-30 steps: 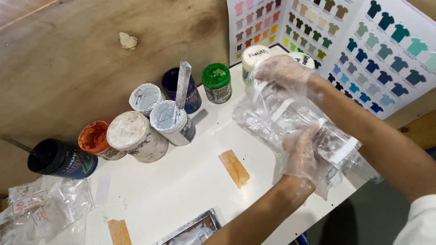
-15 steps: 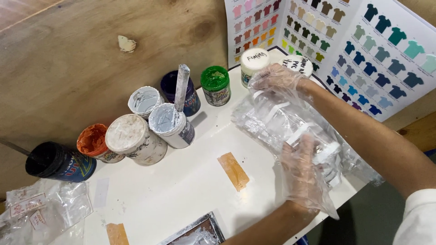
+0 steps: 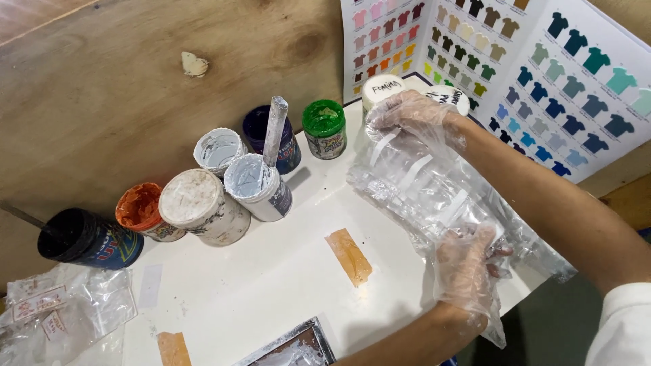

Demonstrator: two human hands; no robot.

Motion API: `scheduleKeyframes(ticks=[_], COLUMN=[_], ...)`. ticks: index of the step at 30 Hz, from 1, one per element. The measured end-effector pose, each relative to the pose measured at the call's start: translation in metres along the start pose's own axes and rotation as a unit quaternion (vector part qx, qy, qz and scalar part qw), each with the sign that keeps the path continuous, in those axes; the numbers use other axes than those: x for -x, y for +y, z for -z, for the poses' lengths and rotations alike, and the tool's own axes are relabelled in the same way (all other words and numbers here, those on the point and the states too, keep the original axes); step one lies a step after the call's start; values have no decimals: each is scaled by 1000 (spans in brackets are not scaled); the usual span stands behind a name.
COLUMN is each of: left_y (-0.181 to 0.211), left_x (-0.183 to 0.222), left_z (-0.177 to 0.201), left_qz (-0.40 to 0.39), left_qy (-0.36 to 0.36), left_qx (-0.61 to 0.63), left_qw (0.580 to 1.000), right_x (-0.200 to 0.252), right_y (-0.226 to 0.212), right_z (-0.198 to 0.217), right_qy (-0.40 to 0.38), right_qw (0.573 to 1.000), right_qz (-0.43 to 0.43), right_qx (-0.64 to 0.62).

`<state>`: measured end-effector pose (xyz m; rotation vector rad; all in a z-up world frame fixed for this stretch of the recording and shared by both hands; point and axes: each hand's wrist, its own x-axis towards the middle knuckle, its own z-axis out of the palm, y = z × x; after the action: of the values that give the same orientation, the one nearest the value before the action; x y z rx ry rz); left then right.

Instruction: Applying white ink to a small screen printing frame using a brush and organizing plastic bags on a workbench.

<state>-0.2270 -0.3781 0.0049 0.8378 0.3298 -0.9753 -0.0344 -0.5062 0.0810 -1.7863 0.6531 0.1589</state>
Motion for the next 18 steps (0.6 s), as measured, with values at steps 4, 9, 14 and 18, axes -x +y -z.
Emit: scheduleKeyframes(ticks=[4, 9, 14, 18], left_y=[-10, -28, -5, -15], left_x=[-12, -19, 24, 44], left_z=[1, 9, -3, 6], left_qz=[-15, 26, 56, 71], left_qy=[-9, -35, -88, -92], left_qx=[21, 22, 102, -55], left_qw=[1000, 999, 989, 992], right_x=[-1, -4, -93, -120], right_y=[-2, 3, 81, 100], right_z=[-9, -21, -6, 0], right_qy=[30, 43, 56, 52], right_qw=[995, 933, 789, 557], right_qz=[-56, -11, 151, 181], right_qx=[79, 358, 593, 809])
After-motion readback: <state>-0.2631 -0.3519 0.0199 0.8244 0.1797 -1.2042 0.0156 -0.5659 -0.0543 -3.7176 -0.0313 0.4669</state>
